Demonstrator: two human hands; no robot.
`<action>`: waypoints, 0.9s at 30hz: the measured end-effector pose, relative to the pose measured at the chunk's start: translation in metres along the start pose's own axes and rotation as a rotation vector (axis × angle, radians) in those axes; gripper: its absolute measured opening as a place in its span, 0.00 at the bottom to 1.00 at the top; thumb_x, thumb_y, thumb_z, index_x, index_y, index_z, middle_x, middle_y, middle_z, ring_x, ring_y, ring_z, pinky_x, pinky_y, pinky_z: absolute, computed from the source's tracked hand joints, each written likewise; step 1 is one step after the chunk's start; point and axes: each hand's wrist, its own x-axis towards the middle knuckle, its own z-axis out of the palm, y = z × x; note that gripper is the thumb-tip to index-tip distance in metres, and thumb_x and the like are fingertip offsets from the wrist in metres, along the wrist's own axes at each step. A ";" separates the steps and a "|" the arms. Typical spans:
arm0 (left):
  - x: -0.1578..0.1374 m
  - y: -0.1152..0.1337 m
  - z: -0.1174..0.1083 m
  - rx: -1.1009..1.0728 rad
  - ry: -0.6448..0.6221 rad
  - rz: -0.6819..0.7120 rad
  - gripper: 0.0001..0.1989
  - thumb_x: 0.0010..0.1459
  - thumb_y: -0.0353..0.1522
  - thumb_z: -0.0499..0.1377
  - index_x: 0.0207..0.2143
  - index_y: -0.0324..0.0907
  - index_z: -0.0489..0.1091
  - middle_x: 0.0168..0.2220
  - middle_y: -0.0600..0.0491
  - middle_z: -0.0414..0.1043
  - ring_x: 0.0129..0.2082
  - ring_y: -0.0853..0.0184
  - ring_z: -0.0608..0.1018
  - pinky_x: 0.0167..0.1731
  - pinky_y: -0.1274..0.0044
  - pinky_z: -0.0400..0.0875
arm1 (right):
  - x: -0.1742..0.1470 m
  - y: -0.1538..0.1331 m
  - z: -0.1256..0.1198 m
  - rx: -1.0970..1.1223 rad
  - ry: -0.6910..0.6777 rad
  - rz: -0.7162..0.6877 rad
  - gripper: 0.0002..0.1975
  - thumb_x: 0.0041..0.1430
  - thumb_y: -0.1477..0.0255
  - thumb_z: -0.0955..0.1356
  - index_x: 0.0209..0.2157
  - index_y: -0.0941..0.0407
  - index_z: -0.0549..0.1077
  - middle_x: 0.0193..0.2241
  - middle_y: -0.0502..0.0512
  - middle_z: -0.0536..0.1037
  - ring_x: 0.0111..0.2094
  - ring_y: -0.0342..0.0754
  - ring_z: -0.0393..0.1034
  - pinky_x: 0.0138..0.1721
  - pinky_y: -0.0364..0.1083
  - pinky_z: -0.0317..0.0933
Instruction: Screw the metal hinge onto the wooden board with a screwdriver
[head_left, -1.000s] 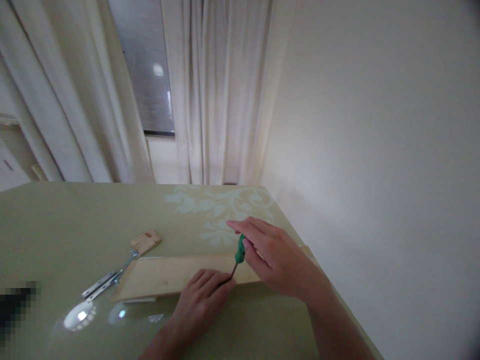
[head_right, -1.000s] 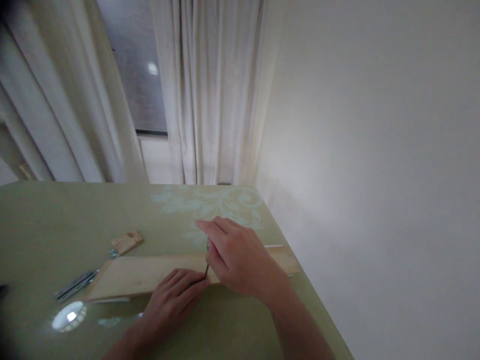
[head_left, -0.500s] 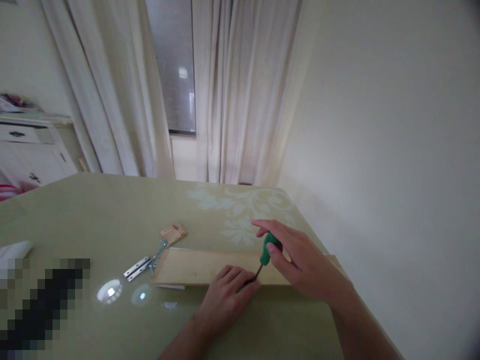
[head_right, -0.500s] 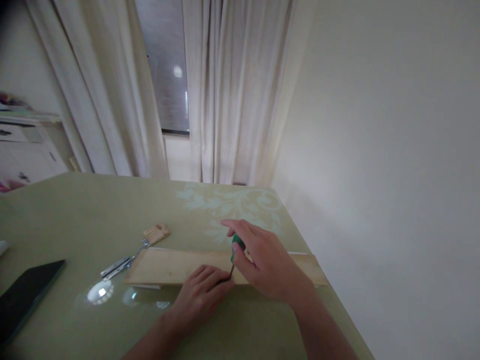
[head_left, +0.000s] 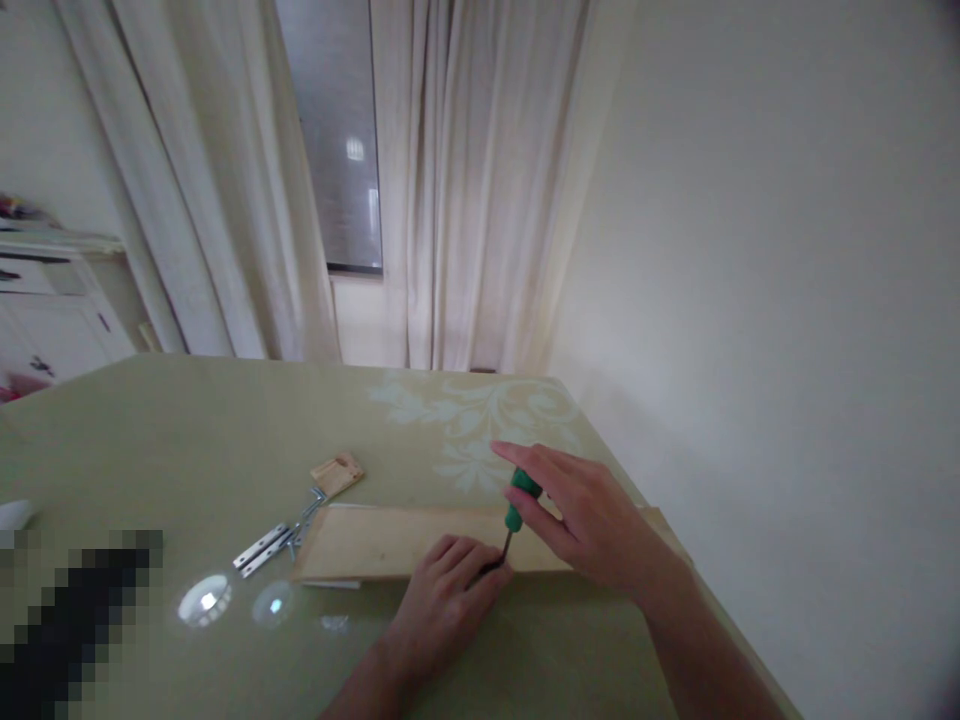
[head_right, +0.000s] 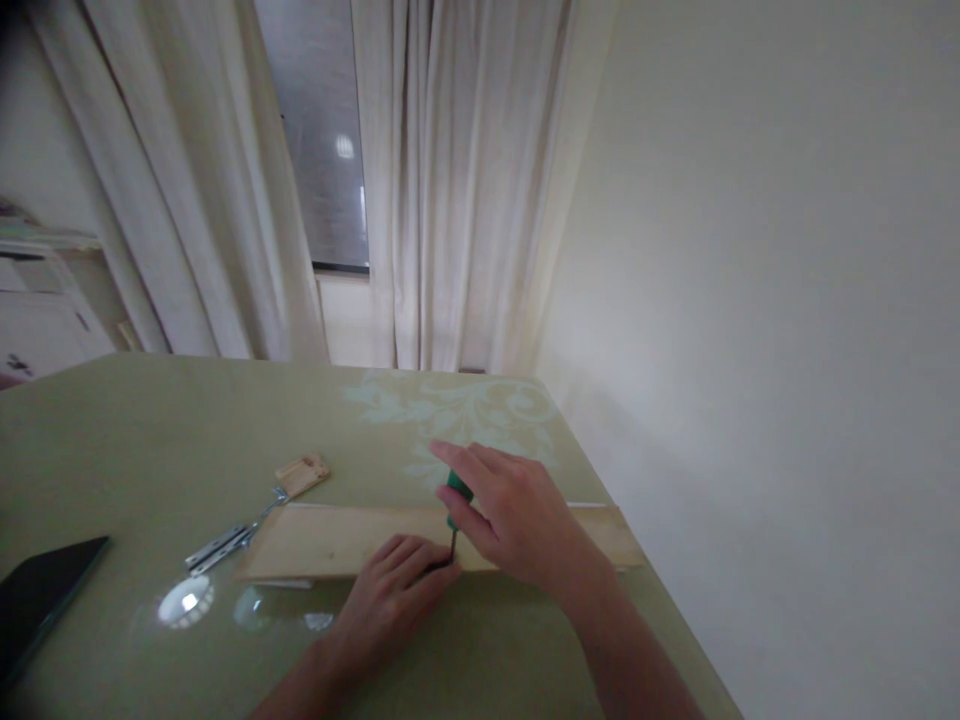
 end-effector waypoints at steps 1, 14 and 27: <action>0.000 0.000 0.000 -0.001 0.001 0.003 0.11 0.74 0.31 0.54 0.48 0.42 0.77 0.42 0.49 0.79 0.40 0.64 0.78 0.41 0.71 0.71 | 0.001 0.003 0.005 -0.093 0.048 0.007 0.20 0.75 0.62 0.63 0.61 0.56 0.73 0.40 0.58 0.85 0.39 0.52 0.80 0.41 0.48 0.70; -0.004 -0.003 -0.001 -0.015 -0.022 0.025 0.14 0.76 0.31 0.50 0.51 0.41 0.76 0.45 0.47 0.80 0.42 0.63 0.79 0.43 0.70 0.72 | -0.007 -0.008 -0.014 0.048 -0.032 -0.015 0.21 0.71 0.70 0.63 0.63 0.53 0.72 0.43 0.54 0.84 0.40 0.48 0.78 0.42 0.46 0.67; -0.008 -0.008 -0.004 0.020 -0.050 0.051 0.15 0.75 0.31 0.51 0.53 0.44 0.77 0.46 0.48 0.80 0.43 0.64 0.79 0.44 0.72 0.74 | -0.007 -0.012 -0.022 -0.033 -0.058 0.084 0.24 0.73 0.69 0.61 0.67 0.58 0.66 0.47 0.59 0.82 0.46 0.52 0.76 0.44 0.48 0.66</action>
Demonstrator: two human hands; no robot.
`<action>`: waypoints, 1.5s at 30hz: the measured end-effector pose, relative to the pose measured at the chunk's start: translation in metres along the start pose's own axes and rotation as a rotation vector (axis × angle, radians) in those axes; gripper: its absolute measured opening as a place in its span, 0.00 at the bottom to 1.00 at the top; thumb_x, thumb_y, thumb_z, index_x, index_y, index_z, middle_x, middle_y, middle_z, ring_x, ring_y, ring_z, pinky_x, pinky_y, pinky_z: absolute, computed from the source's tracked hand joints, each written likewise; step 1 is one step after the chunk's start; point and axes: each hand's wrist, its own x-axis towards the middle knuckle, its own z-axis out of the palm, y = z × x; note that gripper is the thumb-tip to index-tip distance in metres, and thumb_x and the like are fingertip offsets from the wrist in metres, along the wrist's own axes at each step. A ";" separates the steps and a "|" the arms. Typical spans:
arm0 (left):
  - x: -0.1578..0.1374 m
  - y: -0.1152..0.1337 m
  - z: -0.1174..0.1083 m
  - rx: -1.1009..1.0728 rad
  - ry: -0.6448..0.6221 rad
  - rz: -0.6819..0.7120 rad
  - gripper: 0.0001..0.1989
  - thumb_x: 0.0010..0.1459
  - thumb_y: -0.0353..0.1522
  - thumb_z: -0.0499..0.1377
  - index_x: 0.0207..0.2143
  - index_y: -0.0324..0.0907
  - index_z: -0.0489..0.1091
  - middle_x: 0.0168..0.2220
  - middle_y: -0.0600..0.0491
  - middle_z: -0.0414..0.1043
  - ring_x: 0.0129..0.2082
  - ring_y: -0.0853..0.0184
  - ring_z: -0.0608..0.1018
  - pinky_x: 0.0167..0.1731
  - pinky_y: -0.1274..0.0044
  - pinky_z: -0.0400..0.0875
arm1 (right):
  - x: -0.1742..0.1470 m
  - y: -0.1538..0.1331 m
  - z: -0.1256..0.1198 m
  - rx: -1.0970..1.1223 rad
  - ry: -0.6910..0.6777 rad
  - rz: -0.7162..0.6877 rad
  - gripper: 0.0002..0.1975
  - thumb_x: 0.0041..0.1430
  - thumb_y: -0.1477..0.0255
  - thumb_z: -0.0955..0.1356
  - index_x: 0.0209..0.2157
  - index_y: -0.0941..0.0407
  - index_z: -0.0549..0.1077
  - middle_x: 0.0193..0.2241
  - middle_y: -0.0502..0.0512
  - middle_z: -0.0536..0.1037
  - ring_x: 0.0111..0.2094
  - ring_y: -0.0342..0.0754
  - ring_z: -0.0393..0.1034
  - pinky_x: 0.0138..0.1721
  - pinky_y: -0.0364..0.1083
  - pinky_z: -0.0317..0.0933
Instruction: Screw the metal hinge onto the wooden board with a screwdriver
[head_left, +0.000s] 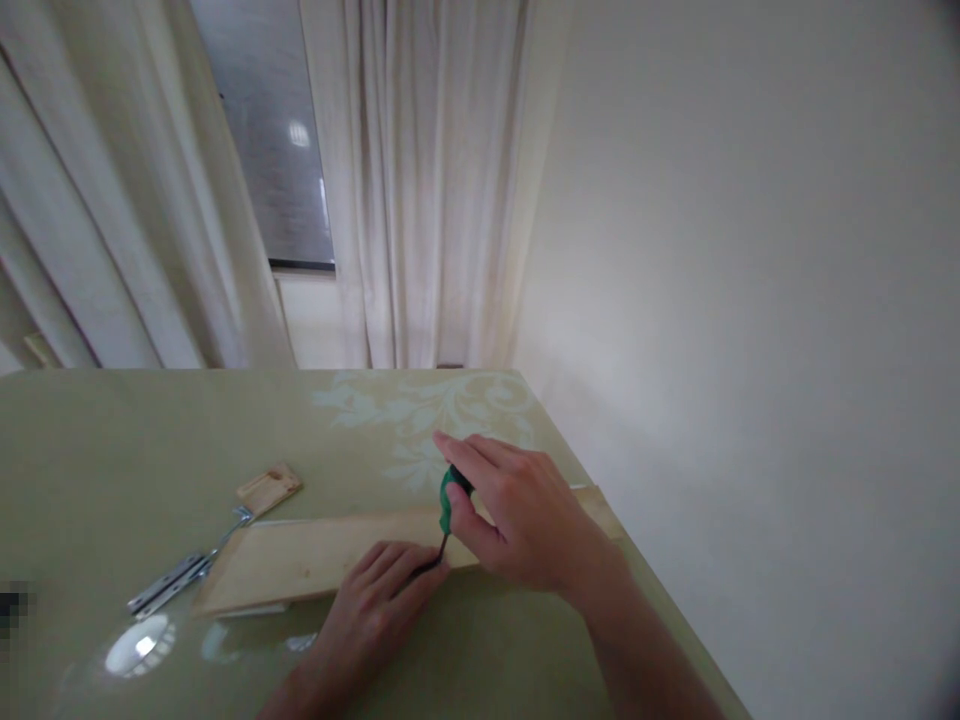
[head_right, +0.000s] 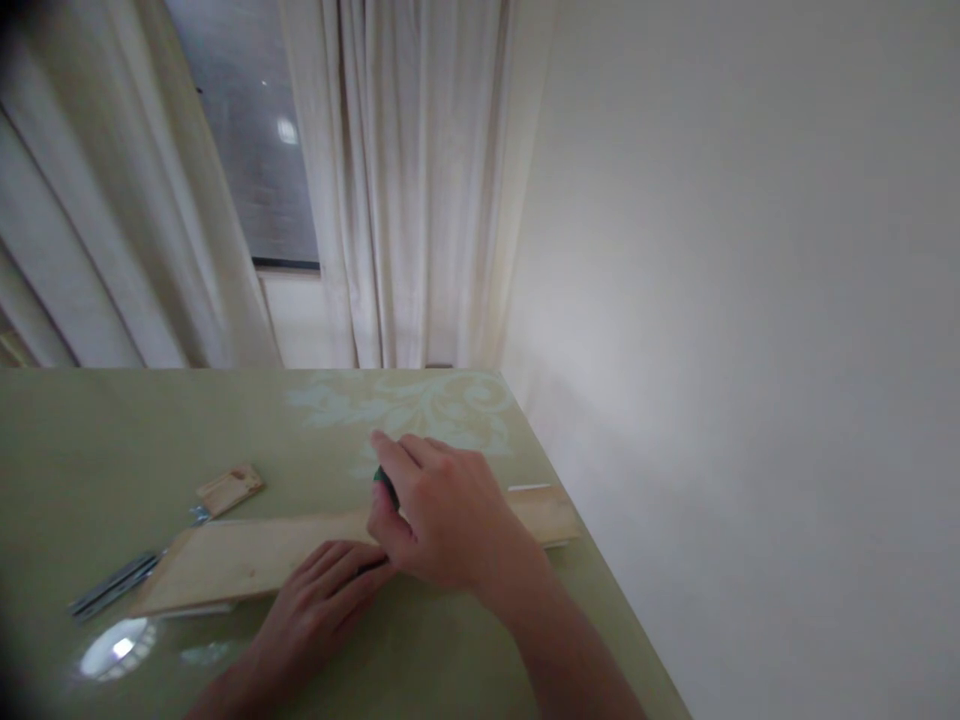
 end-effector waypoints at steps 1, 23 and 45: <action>0.000 0.000 0.000 -0.003 0.003 0.005 0.15 0.75 0.31 0.51 0.53 0.43 0.77 0.46 0.48 0.80 0.43 0.64 0.79 0.44 0.72 0.74 | 0.000 0.002 0.000 0.037 -0.011 -0.016 0.24 0.73 0.69 0.61 0.67 0.56 0.66 0.47 0.57 0.83 0.46 0.50 0.77 0.44 0.47 0.66; 0.004 0.005 0.003 -0.034 0.025 -0.024 0.14 0.76 0.31 0.51 0.51 0.41 0.76 0.45 0.48 0.79 0.42 0.63 0.78 0.44 0.69 0.72 | 0.010 0.015 0.023 0.084 -0.003 -0.020 0.17 0.72 0.59 0.66 0.53 0.53 0.78 0.36 0.54 0.85 0.37 0.51 0.81 0.42 0.47 0.69; 0.003 0.002 -0.001 -0.047 -0.003 -0.011 0.14 0.76 0.30 0.51 0.52 0.41 0.76 0.47 0.47 0.80 0.43 0.62 0.79 0.44 0.69 0.72 | 0.001 0.007 0.001 -0.035 -0.078 0.150 0.27 0.71 0.55 0.68 0.64 0.55 0.73 0.49 0.63 0.85 0.47 0.60 0.81 0.46 0.55 0.73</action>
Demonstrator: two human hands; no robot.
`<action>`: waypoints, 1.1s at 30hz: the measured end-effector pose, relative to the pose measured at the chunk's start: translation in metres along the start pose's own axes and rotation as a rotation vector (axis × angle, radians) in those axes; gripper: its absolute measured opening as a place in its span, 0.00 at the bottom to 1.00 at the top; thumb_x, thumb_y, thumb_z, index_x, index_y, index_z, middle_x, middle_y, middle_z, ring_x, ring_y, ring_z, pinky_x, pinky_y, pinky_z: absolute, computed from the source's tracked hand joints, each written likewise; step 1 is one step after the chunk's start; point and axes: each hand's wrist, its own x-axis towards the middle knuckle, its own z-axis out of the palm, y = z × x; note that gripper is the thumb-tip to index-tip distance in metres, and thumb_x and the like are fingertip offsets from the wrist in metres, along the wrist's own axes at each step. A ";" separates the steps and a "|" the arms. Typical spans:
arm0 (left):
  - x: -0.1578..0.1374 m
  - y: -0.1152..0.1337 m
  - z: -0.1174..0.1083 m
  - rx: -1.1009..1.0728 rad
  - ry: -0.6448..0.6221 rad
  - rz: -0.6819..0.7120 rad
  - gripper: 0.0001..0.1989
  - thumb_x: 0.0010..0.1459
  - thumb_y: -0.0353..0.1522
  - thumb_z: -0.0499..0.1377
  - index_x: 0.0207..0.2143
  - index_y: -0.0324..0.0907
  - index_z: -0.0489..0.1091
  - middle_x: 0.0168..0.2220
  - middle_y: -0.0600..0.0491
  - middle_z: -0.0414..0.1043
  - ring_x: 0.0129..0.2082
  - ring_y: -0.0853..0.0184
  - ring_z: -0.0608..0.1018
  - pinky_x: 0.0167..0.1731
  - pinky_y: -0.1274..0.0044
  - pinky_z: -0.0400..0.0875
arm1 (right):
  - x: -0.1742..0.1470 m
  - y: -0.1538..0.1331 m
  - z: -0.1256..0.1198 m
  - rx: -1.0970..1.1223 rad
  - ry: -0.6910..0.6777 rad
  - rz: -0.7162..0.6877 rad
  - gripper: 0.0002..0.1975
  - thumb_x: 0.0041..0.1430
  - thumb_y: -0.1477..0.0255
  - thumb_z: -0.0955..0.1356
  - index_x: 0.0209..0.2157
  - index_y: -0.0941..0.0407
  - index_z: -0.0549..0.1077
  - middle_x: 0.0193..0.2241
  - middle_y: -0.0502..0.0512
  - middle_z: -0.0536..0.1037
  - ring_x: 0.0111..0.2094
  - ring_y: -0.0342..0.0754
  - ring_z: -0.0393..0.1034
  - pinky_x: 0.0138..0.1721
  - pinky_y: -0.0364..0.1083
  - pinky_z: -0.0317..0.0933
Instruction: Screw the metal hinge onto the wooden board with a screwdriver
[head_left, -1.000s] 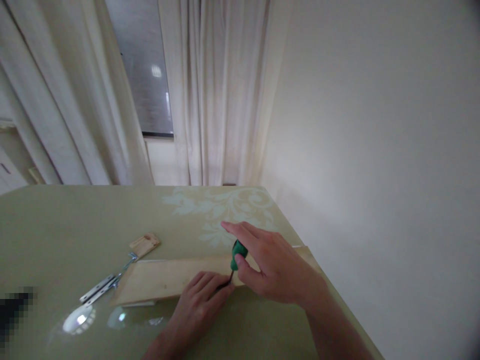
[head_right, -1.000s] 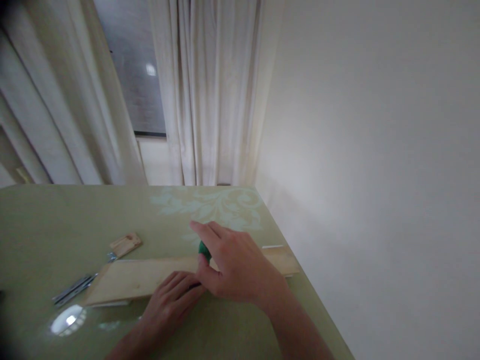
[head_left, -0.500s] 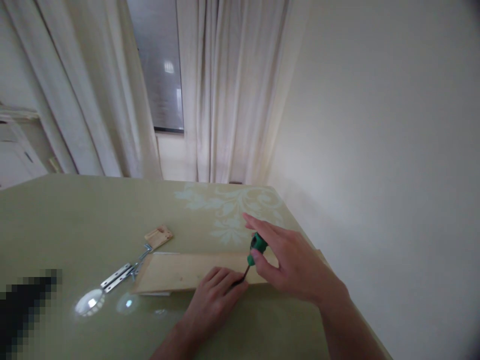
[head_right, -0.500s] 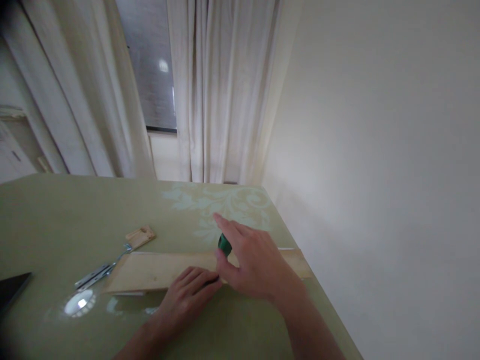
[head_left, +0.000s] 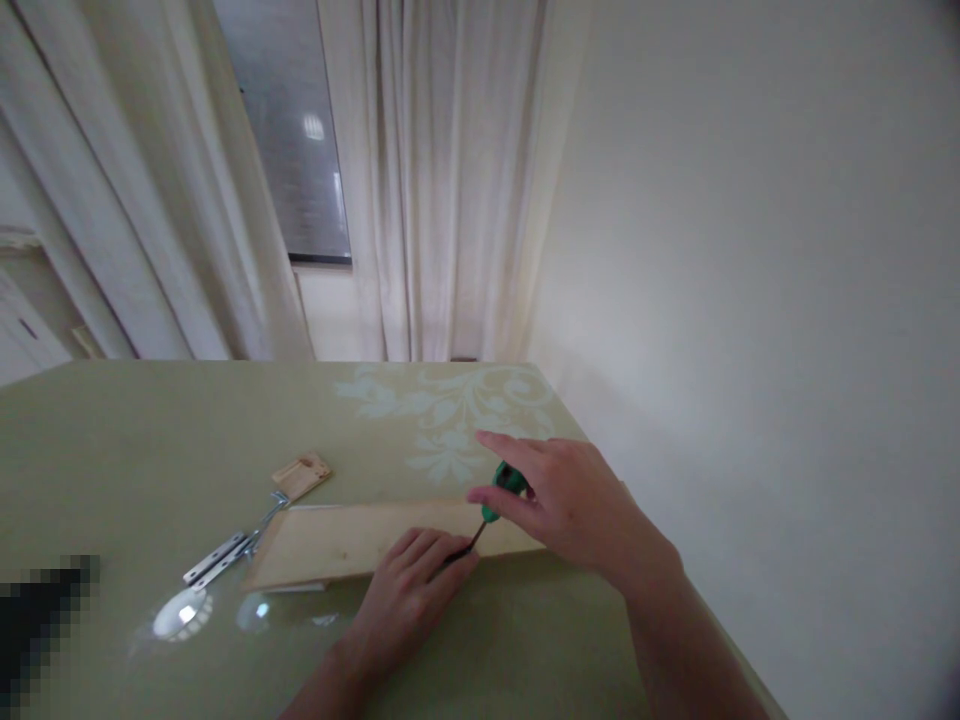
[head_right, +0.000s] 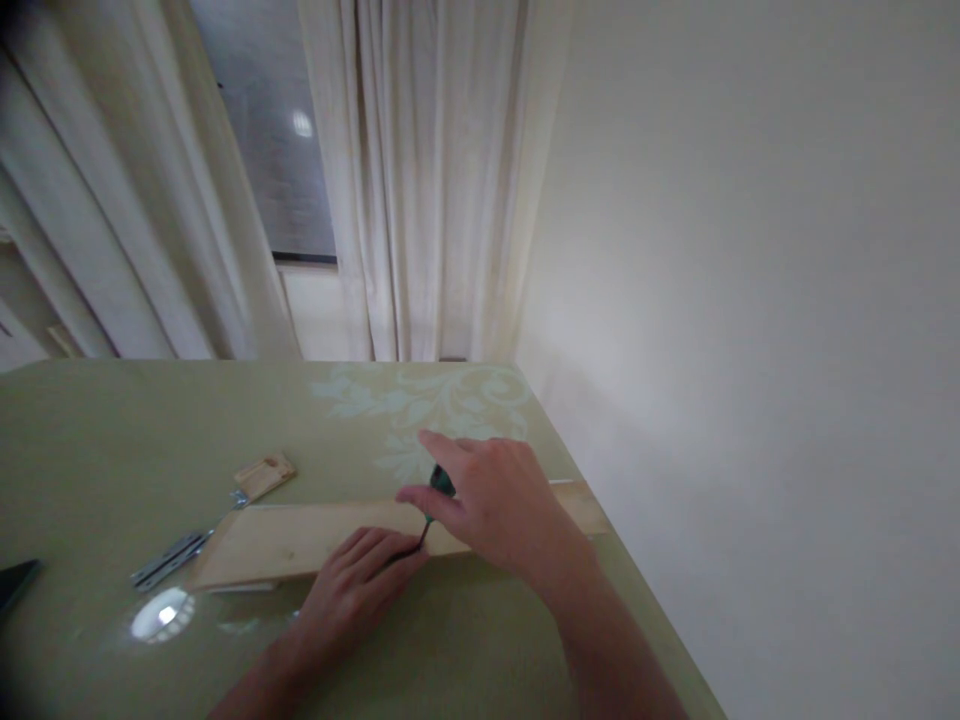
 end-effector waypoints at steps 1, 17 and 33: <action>0.000 0.000 0.000 -0.002 -0.002 -0.002 0.13 0.75 0.30 0.51 0.52 0.41 0.76 0.47 0.47 0.80 0.43 0.62 0.79 0.44 0.69 0.72 | -0.003 -0.001 -0.002 0.069 -0.020 -0.047 0.30 0.71 0.60 0.68 0.69 0.56 0.66 0.56 0.64 0.81 0.53 0.60 0.78 0.51 0.56 0.72; -0.002 -0.002 0.001 0.018 -0.015 0.006 0.14 0.75 0.30 0.51 0.52 0.41 0.76 0.47 0.46 0.80 0.44 0.62 0.80 0.44 0.69 0.73 | 0.006 -0.013 0.011 -0.122 0.000 0.018 0.20 0.76 0.59 0.61 0.58 0.56 0.74 0.39 0.60 0.84 0.39 0.57 0.79 0.42 0.53 0.68; -0.001 -0.001 0.000 0.012 -0.017 0.007 0.14 0.76 0.31 0.51 0.52 0.41 0.76 0.46 0.46 0.80 0.43 0.62 0.79 0.43 0.70 0.74 | 0.013 -0.009 0.033 -0.205 0.199 -0.126 0.17 0.78 0.61 0.60 0.59 0.52 0.71 0.40 0.56 0.84 0.35 0.49 0.79 0.36 0.46 0.67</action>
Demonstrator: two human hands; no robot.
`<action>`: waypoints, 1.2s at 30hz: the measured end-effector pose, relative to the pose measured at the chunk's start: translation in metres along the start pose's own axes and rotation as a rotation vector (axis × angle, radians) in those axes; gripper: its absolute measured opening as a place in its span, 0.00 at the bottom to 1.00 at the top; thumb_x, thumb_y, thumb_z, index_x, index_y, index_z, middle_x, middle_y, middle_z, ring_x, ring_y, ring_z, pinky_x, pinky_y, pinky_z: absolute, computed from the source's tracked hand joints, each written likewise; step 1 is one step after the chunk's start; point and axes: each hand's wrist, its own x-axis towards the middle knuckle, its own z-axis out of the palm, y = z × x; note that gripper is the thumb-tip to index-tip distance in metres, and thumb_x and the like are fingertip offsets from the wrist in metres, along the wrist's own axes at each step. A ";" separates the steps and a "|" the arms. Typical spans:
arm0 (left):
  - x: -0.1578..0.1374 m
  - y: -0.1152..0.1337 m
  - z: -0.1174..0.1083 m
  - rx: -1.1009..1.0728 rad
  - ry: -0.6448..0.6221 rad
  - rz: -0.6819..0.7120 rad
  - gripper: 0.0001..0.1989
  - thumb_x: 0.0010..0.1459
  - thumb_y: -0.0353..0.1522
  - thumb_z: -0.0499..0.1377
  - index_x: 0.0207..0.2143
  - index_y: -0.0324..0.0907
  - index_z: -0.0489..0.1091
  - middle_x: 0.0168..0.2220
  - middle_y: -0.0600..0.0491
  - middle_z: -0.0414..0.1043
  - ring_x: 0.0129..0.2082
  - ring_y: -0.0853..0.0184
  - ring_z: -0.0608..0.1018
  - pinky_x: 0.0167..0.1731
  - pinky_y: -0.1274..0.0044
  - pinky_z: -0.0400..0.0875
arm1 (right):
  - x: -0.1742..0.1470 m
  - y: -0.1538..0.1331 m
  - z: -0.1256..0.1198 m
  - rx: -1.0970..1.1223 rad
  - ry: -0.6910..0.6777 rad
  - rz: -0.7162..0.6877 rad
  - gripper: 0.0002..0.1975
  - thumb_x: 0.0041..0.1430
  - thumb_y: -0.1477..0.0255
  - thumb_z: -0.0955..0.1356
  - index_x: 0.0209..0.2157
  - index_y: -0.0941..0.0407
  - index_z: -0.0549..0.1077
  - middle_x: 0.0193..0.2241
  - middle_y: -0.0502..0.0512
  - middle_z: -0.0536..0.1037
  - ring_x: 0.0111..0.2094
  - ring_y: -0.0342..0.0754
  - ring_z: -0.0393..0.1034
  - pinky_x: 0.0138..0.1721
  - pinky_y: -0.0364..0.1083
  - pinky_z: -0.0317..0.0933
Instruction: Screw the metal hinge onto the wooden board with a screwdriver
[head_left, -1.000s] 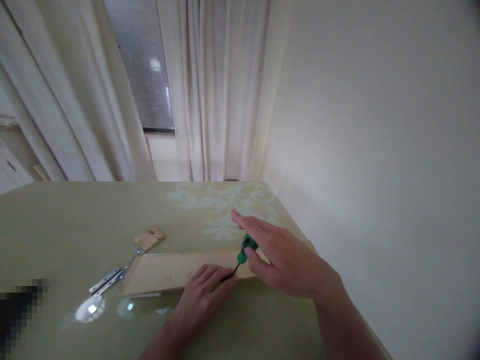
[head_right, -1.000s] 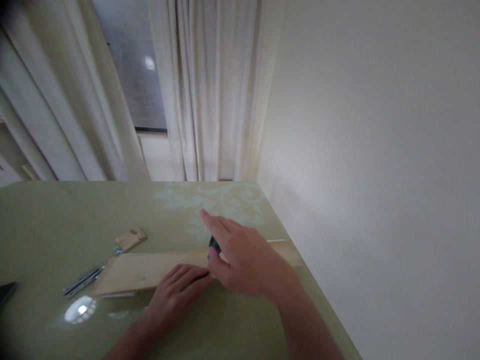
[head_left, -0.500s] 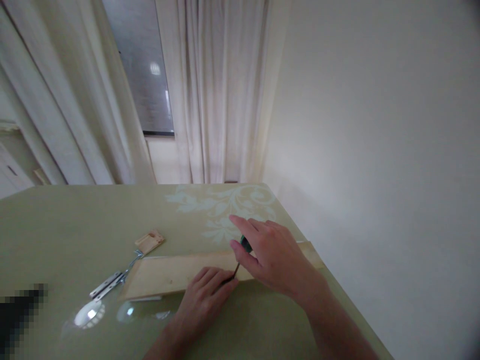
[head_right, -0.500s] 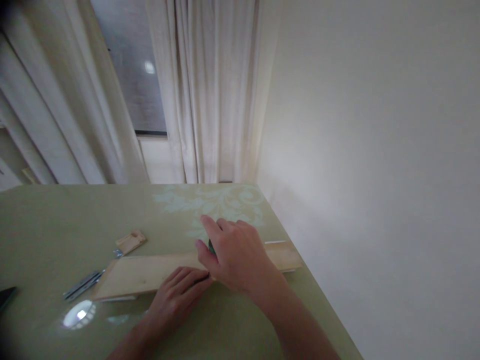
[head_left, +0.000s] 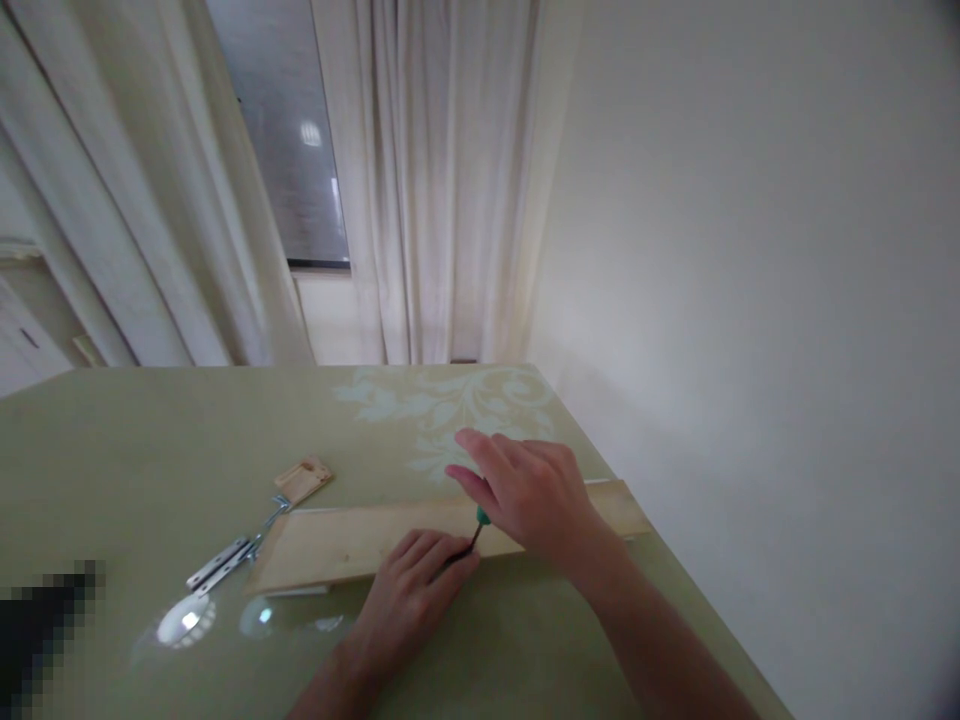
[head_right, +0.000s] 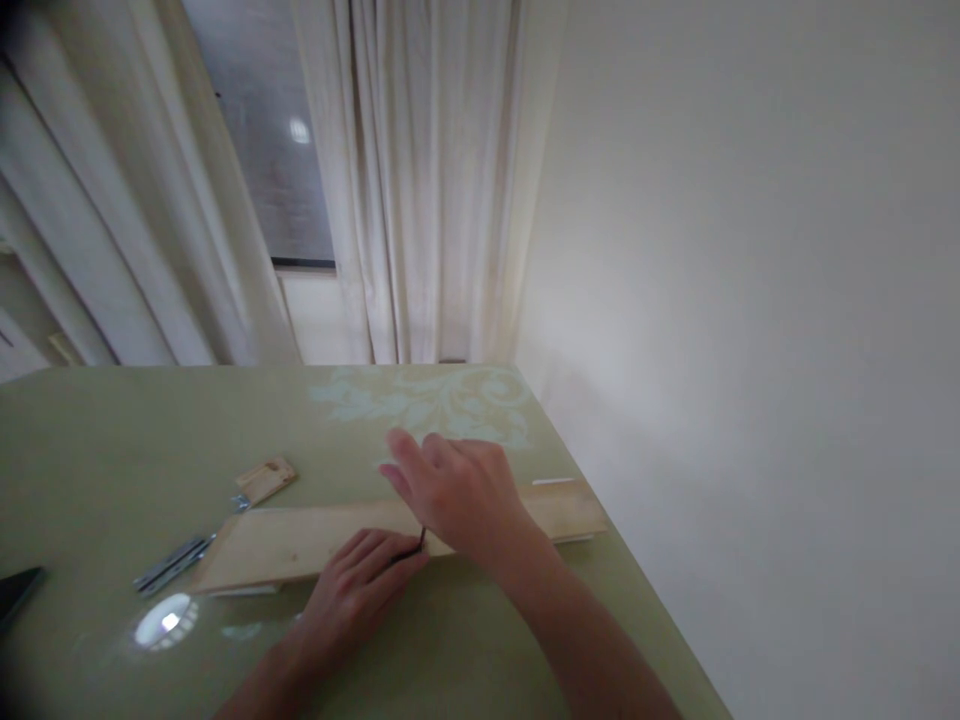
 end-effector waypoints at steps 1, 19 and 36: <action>0.000 0.000 0.000 -0.001 0.002 -0.001 0.14 0.76 0.31 0.51 0.52 0.41 0.76 0.46 0.46 0.80 0.43 0.62 0.79 0.44 0.70 0.74 | 0.000 0.000 -0.001 0.018 -0.023 0.018 0.18 0.77 0.59 0.60 0.58 0.52 0.71 0.39 0.56 0.83 0.34 0.50 0.78 0.35 0.46 0.66; -0.001 0.001 0.002 0.012 -0.011 -0.020 0.14 0.75 0.30 0.52 0.52 0.42 0.76 0.46 0.46 0.80 0.43 0.62 0.79 0.43 0.69 0.74 | 0.002 0.006 -0.004 0.065 -0.084 0.072 0.27 0.73 0.48 0.61 0.42 0.55 0.78 0.32 0.57 0.83 0.32 0.52 0.77 0.32 0.47 0.59; -0.003 0.000 0.005 0.005 0.017 -0.025 0.12 0.73 0.30 0.55 0.53 0.43 0.77 0.46 0.47 0.80 0.44 0.62 0.79 0.45 0.69 0.74 | 0.000 0.010 -0.002 0.153 -0.047 0.021 0.28 0.70 0.45 0.64 0.33 0.55 0.77 0.26 0.53 0.82 0.28 0.48 0.76 0.32 0.46 0.57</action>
